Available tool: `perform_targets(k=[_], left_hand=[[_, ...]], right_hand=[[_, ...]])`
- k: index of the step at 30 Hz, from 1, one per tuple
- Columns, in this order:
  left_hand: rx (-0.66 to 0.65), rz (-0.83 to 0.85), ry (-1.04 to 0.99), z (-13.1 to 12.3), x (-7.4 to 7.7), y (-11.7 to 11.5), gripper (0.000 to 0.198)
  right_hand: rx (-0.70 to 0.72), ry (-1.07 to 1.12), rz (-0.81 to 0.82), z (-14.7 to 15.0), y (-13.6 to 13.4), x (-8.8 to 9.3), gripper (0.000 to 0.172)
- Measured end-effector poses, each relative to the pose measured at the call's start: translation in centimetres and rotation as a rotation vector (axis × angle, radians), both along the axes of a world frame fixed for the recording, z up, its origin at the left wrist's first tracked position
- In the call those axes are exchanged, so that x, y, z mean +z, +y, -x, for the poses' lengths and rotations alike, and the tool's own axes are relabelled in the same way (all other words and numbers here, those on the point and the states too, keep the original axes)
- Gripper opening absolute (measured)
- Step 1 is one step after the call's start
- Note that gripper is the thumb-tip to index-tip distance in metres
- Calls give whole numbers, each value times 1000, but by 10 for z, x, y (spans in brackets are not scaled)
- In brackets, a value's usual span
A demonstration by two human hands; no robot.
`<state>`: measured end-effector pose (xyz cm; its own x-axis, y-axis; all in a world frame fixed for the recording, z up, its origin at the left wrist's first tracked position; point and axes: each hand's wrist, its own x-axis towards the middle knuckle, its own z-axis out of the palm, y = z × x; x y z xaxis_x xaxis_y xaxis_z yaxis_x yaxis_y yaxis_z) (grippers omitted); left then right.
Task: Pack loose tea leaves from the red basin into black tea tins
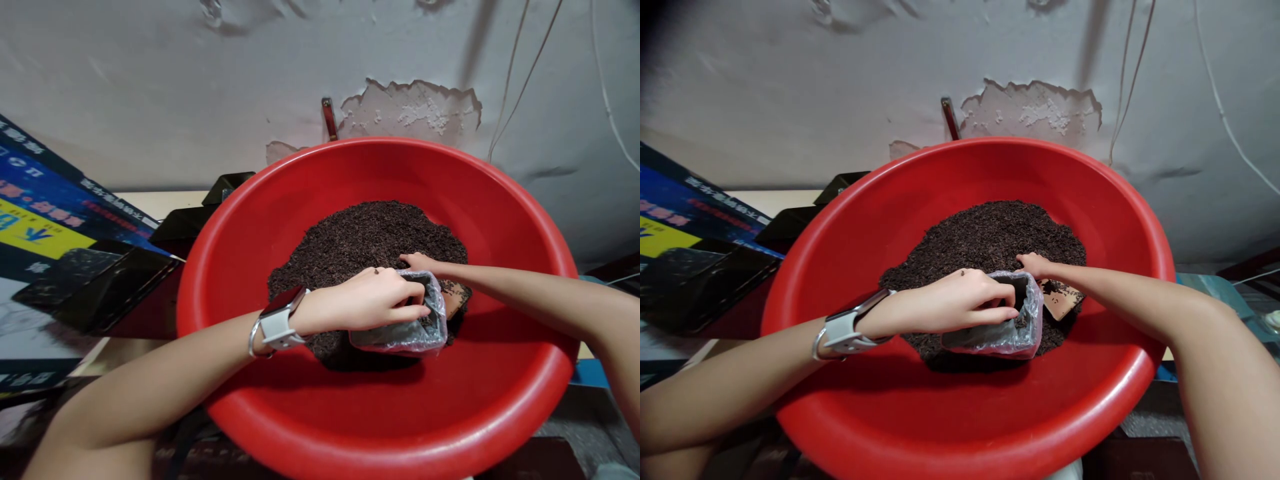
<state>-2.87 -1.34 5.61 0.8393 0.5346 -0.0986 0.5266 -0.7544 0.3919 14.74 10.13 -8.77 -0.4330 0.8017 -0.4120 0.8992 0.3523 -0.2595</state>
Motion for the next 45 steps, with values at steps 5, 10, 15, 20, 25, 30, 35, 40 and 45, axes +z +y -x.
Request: perform_targets(k=[5, 10, 15, 20, 25, 30, 35, 40, 45], left_hand=[[7, 0, -10, 0, 4, 1, 26], [4, -12, -6, 2, 2, 2, 30], [10, -75, -28, 4, 2, 3, 30], [50, -128, -4, 8, 8, 5, 30], [-3, -154, 10, 7, 8, 0, 26], [-146, -173, 17, 4, 6, -16, 28], [-227, -225, 85, 0, 6, -35, 18], [-304, -235, 32, 0, 3, -44, 19], [-270, -237, -9, 0, 0, -43, 21]], right_hand=[[-8, 20, -53, 7, -2, 15, 56], [10, 127, -146, 21, -2, 42, 47], [9, 371, -226, 34, -8, 79, 41], [2, 525, -225, 34, -18, 112, 35], [99, 664, -133, 26, -32, 141, 26], [368, 624, -114, 27, -54, 155, 24], [493, 538, -43, 31, -67, 154, 26], [578, 467, -2, 33, -71, 151, 33], [663, 454, 11, 34, -77, 150, 34]])
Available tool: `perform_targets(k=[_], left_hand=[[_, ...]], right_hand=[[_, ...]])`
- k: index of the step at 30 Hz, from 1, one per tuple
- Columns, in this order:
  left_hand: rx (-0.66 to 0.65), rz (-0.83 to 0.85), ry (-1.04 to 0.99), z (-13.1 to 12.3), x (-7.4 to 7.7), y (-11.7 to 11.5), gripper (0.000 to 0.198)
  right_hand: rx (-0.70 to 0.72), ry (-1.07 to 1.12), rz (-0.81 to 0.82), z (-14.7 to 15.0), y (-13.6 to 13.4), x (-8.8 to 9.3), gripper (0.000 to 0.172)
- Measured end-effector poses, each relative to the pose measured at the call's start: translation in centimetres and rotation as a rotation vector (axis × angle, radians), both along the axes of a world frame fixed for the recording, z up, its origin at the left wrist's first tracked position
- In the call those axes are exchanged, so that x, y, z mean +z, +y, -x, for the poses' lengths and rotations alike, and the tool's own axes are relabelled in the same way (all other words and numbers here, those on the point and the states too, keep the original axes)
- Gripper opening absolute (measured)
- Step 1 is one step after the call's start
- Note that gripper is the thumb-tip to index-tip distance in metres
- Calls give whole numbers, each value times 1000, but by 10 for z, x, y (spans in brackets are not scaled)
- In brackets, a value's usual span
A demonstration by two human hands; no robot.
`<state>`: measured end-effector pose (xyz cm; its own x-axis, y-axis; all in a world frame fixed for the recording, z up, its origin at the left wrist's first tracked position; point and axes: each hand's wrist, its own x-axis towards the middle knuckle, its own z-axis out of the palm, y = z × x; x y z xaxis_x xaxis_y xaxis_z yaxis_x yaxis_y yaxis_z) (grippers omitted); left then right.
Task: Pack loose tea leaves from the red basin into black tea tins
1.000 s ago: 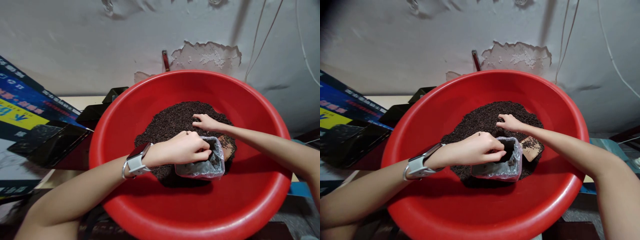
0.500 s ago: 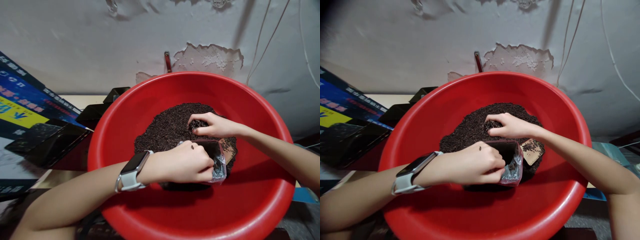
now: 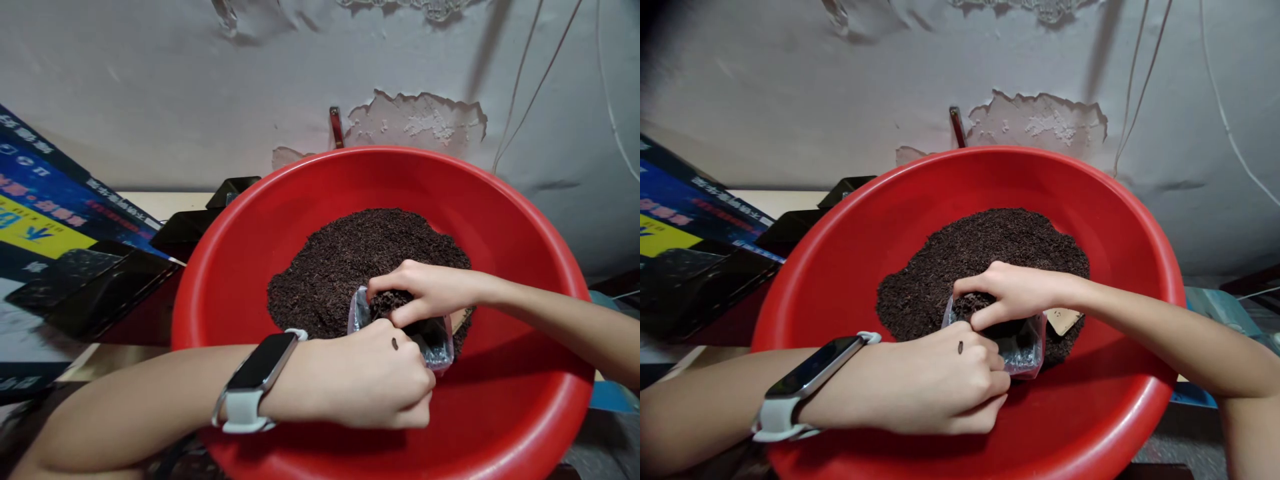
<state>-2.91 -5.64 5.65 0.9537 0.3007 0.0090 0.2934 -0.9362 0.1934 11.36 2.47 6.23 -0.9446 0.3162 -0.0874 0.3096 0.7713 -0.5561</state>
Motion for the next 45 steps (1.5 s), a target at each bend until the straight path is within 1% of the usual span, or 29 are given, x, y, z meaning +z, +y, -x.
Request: perform_targets(k=[5, 9, 13, 17, 27, 32, 37, 42, 45], left_hand=[[2, 48, 27, 0, 0, 0, 20], [-4, 76, 69, 0, -1, -2, 20], [-14, 60, 114, 0, -1, -3, 20], [-16, 30, 147, 0, -1, -3, 20], [-35, -30, 138, 0, -4, -5, 19], [-29, -33, 121, 0, -4, -6, 18], [-25, -17, 161, -1, -2, -6, 18], [-33, -13, 207, -2, 0, -5, 19], [-26, -13, 212, -3, -1, -5, 20]], right_hand=[[56, -14, 32, 1, -3, -5, 35], [73, -34, 44, 2, -3, -8, 36], [93, -43, 79, 2, -3, -8, 34], [109, -95, 59, 3, -4, -9, 32], [142, -166, 95, 3, -6, -8, 32], [160, -172, 52, 3, -5, -11, 29], [185, -165, 2, 3, -5, -13, 28], [212, -171, -55, 4, -7, -14, 19], [233, -163, -97, 4, -9, -13, 17]])
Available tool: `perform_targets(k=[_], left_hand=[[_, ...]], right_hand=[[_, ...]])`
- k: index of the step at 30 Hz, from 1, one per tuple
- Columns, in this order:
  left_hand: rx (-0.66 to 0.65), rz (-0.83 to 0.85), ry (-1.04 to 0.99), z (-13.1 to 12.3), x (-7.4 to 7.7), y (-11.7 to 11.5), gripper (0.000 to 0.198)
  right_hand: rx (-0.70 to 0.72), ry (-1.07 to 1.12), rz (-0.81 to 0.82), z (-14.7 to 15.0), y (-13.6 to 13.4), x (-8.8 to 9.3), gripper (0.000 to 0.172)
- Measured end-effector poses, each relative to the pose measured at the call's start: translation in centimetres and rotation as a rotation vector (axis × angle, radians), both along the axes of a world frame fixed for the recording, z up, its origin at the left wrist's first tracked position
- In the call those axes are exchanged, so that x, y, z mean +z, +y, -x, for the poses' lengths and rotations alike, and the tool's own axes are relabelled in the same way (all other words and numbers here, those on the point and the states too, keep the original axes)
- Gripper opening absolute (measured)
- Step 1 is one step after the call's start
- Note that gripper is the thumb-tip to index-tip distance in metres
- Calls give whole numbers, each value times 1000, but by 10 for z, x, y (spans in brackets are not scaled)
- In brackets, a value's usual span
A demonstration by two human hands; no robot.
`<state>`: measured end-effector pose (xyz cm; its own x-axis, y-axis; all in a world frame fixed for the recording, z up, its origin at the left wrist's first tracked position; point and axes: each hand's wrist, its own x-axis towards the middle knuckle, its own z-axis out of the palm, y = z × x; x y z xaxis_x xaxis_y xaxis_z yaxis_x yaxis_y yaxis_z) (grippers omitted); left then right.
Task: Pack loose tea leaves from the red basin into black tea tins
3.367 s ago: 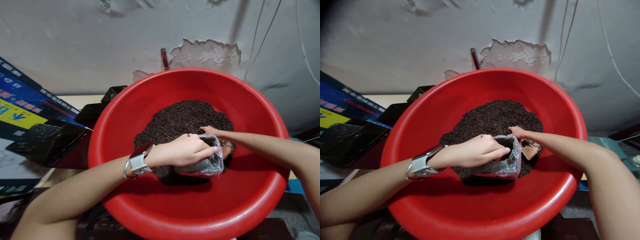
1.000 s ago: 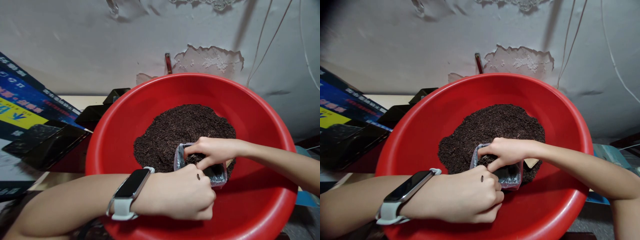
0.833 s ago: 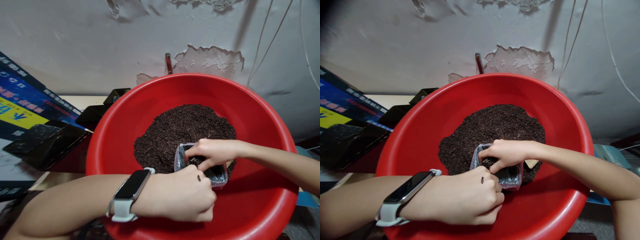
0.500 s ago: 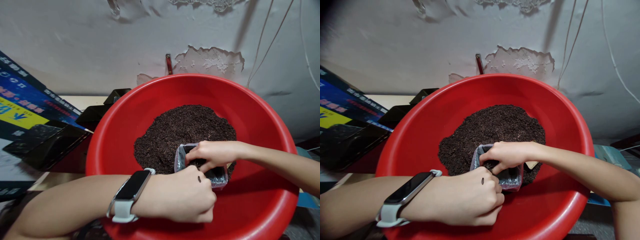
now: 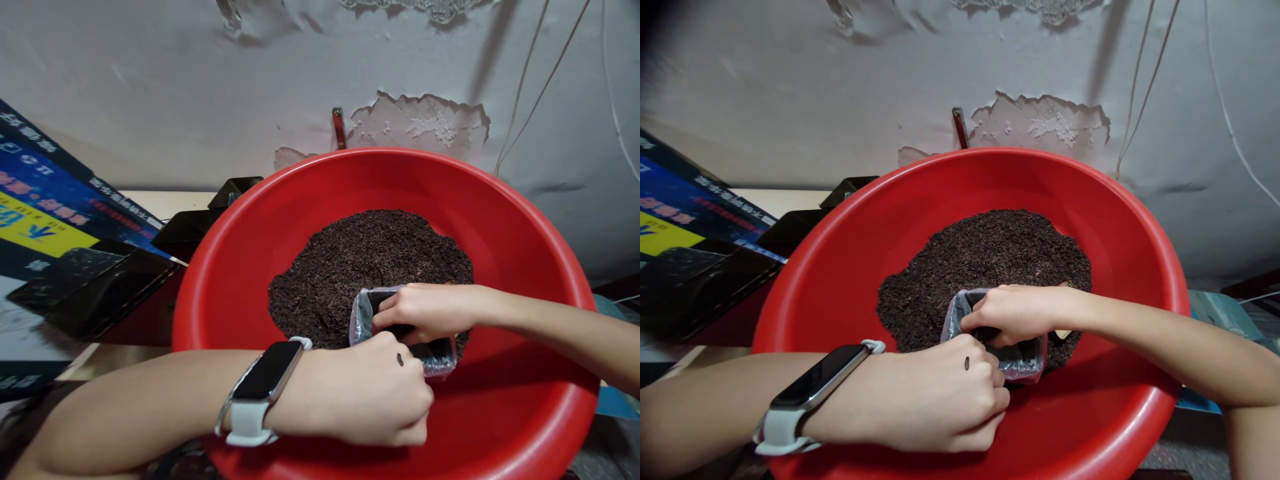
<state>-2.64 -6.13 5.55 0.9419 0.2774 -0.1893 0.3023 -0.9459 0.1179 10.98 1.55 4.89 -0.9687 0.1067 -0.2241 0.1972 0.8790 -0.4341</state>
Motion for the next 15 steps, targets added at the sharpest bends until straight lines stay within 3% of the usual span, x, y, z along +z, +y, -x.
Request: perform_targets(k=[10, 15], left_hand=[[10, -1, -15, 0, 1, 0, 18], [13, -6, -49, 2, -2, -1, 20]], right_hand=[[-12, -22, -117, -2, -5, 5, 13], [-11, -10, -137, -4, -7, 8, 23]])
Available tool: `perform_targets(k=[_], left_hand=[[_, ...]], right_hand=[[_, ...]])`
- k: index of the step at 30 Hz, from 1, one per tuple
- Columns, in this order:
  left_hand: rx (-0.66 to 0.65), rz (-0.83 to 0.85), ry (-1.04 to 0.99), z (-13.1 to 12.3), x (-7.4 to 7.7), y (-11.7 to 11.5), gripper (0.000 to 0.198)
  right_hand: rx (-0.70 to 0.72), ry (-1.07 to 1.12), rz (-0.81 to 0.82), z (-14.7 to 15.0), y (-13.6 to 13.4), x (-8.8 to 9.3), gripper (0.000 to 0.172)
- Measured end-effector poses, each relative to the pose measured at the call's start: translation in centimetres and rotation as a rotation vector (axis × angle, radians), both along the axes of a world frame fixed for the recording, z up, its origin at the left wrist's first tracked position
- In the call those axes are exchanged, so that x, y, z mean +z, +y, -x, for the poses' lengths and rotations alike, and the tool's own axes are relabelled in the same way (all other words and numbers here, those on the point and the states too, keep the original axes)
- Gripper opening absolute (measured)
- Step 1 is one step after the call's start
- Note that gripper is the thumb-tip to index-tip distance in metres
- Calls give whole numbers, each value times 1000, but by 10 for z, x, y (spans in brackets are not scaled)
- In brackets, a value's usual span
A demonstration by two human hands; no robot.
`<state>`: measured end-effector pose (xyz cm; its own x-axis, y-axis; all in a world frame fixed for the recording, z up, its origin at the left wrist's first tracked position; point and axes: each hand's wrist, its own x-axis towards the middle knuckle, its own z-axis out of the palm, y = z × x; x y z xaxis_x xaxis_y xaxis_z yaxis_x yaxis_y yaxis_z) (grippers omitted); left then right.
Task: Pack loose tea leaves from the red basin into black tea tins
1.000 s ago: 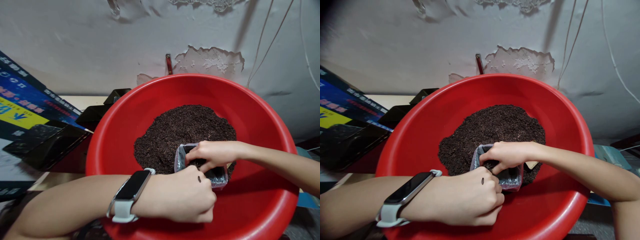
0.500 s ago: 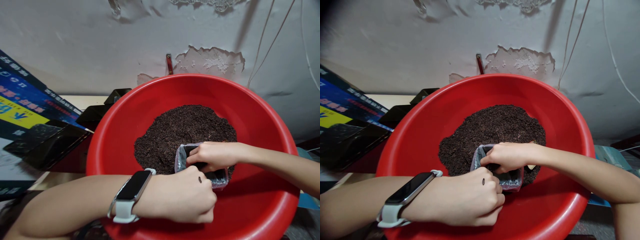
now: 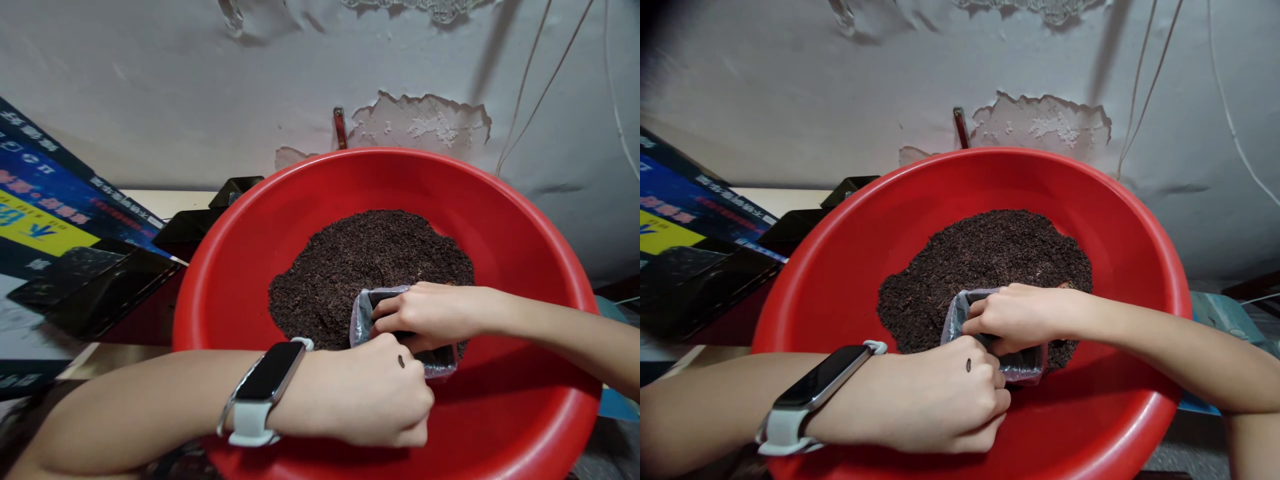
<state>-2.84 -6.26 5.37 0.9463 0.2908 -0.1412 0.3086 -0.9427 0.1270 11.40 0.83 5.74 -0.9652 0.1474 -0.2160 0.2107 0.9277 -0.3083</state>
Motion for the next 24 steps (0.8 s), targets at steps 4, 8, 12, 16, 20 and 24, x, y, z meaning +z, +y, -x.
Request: perform_targets(k=[4, 8, 12, 16, 20, 24], left_hand=[[-17, 0, -30, 0, -4, 0, 20], [-16, 8, -8, 0, -4, 1, 18], [-18, -6, -41, 1, -6, 0, 16], [-17, -70, -126, 3, -16, -3, 14], [-68, -146, -159, 4, -23, -5, 11], [-125, -206, -177, 4, -22, -6, 6]], right_hand=[[-59, 40, 36, -3, 3, 9, 31], [-139, 200, 163, -4, 14, 17, 26], [-309, 339, 134, -7, 36, 12, 21], [-478, 248, 36, -15, 69, -11, 20], [-580, 40, -59, -26, 97, -46, 36], [-618, -93, -108, -32, 98, -86, 75]])
